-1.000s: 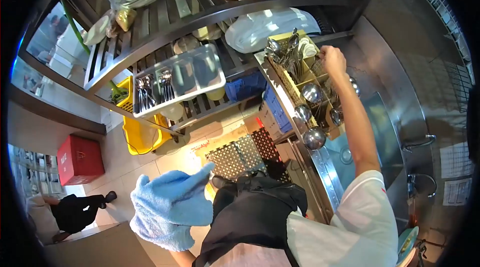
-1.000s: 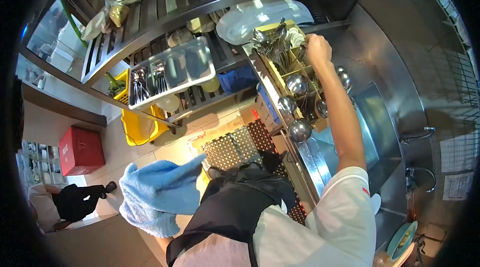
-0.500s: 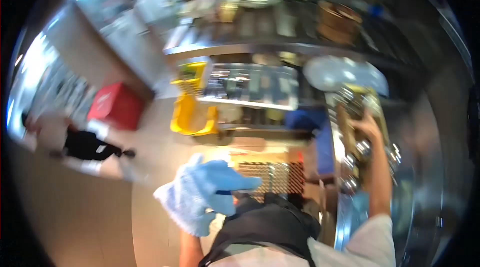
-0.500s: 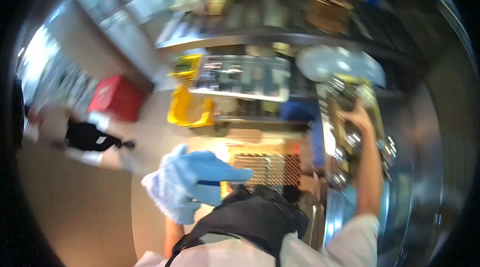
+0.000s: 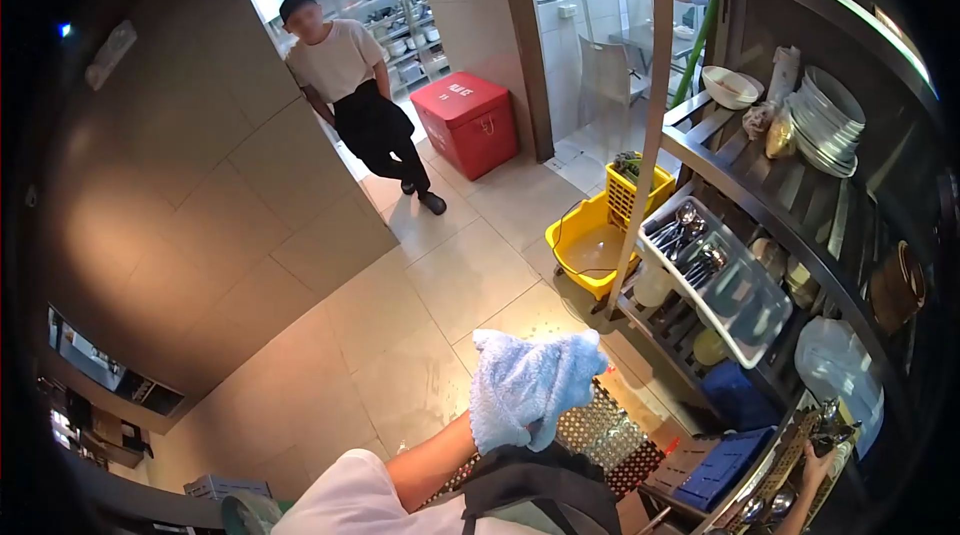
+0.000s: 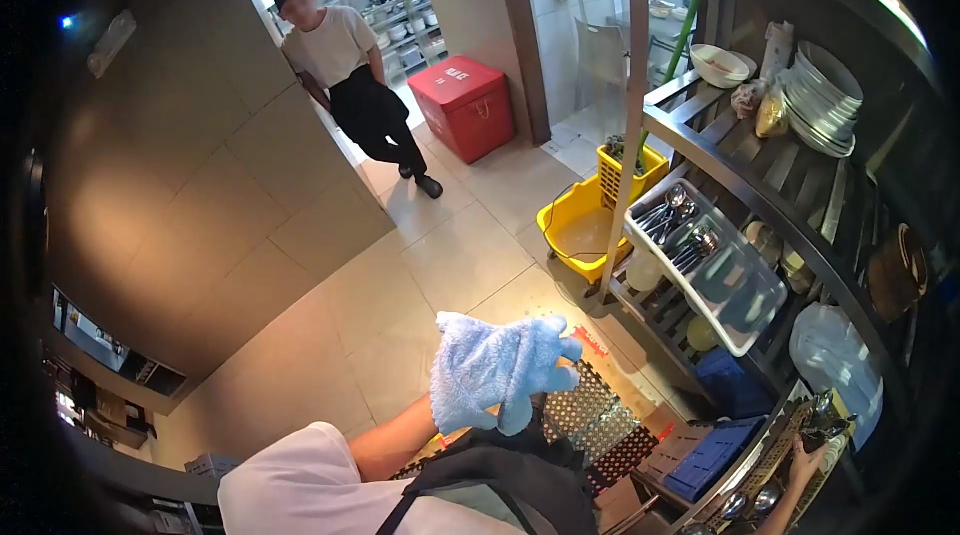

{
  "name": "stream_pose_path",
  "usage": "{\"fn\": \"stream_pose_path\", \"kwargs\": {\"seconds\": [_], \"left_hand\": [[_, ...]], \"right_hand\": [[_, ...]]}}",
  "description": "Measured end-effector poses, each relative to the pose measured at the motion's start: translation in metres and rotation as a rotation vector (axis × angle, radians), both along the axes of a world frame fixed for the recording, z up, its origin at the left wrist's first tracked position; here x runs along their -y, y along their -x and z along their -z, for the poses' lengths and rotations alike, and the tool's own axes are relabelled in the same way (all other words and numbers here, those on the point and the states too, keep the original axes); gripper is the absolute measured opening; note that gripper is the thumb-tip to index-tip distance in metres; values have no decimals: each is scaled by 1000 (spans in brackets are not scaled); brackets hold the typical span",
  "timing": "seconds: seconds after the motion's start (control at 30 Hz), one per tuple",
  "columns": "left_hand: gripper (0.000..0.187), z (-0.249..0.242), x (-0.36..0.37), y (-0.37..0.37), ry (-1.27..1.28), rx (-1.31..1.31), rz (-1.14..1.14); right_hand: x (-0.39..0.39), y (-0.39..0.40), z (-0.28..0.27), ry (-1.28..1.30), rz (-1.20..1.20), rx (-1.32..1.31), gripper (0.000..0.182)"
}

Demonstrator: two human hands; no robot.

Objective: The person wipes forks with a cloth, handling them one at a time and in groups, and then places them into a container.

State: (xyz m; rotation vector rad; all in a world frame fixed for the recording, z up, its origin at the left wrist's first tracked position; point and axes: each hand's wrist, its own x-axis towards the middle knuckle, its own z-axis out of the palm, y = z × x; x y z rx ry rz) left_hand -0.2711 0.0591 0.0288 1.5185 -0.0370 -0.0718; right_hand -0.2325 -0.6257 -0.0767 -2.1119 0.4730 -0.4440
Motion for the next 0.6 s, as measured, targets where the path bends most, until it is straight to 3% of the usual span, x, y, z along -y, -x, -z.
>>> {"fn": "stream_pose_path", "kwargs": {"seconds": [0.17,0.27,0.3,0.33,0.4,0.47,0.5,0.6], "left_hand": [[41,2,3,5,-7,-9,-4],[42,2,3,8,-13,-18,5],[42,3,4,10,-16,-19,7],[42,3,5,11,-21,-23,9],[43,5,11,12,-27,-28,19],[44,5,12,15,-33,-37,23],[44,5,13,18,-35,-38,24],[45,4,11,20,-44,-44,28]], "right_hand": [[4,-2,7,261,120,-161,72],[-33,-2,-21,188,38,-302,77],[5,-8,21,290,29,-303,81],[-37,-6,-11,223,82,-210,82],[-9,-11,14,103,-14,-49,78],[16,-15,42,210,59,42,71],[28,-17,55,21,15,106,65],[25,-13,41,245,138,-12,61]]}}
